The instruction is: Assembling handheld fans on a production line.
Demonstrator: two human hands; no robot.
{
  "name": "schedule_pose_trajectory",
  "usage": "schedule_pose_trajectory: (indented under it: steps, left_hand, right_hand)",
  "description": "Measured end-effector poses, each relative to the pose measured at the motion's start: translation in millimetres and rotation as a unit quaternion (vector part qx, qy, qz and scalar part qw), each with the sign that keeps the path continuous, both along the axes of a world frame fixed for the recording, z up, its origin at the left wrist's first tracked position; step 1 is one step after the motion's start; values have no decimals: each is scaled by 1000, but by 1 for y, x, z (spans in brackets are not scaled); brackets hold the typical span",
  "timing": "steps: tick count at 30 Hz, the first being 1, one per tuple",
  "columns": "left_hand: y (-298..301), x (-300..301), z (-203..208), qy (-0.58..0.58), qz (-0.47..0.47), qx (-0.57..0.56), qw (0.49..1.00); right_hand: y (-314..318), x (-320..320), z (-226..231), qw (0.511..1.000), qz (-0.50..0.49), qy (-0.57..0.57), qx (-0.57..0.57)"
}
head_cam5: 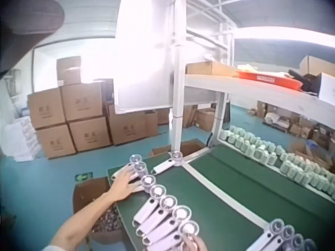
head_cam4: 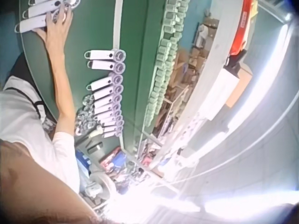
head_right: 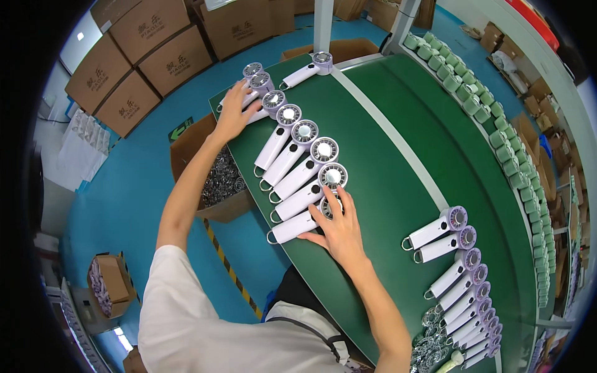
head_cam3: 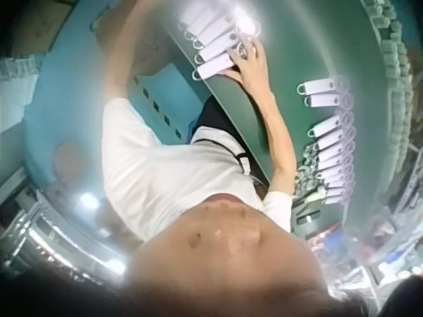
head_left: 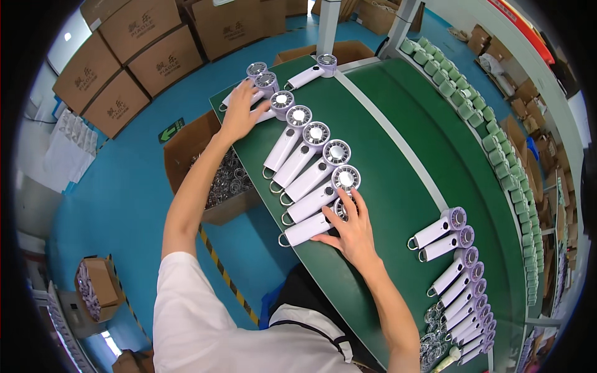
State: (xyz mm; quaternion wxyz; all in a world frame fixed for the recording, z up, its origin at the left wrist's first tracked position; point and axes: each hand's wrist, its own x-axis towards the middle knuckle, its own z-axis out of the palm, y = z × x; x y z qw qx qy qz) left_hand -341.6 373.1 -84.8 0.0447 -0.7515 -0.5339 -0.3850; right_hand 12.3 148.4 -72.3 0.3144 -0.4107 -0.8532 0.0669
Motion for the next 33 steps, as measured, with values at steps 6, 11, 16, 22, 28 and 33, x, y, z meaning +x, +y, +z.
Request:
schedule_pose_trajectory:
  steps: [6, 11, 16, 22, 28, 33]
  left_hand:
    - [-19, 3, -20, 78, -19, 18, 997]
    - [-36, 55, -8, 11, 44, 82, 996]
    - [-103, 110, -8, 67, -79, -27, 994]
    - [-96, 95, -17, 99, -87, -60, 989]
    - [-85, 72, -8, 117, -141, -84, 979]
    - [-105, 95, 4, 86, -127, -44, 987]
  right_hand:
    - [1, -5, -7, 1000, 6, 10, 8]
    - [3, -7, -13, 1000, -5, 20, 15]
    - [8, -12, -18, 1000, -7, 15, 24]
    - [16, -14, -21, 1000, 4, -2, 23]
    - [21, -8, -22, 1000, 18, 3, 17]
    - [20, 7, -12, 999, 33, -6, -23]
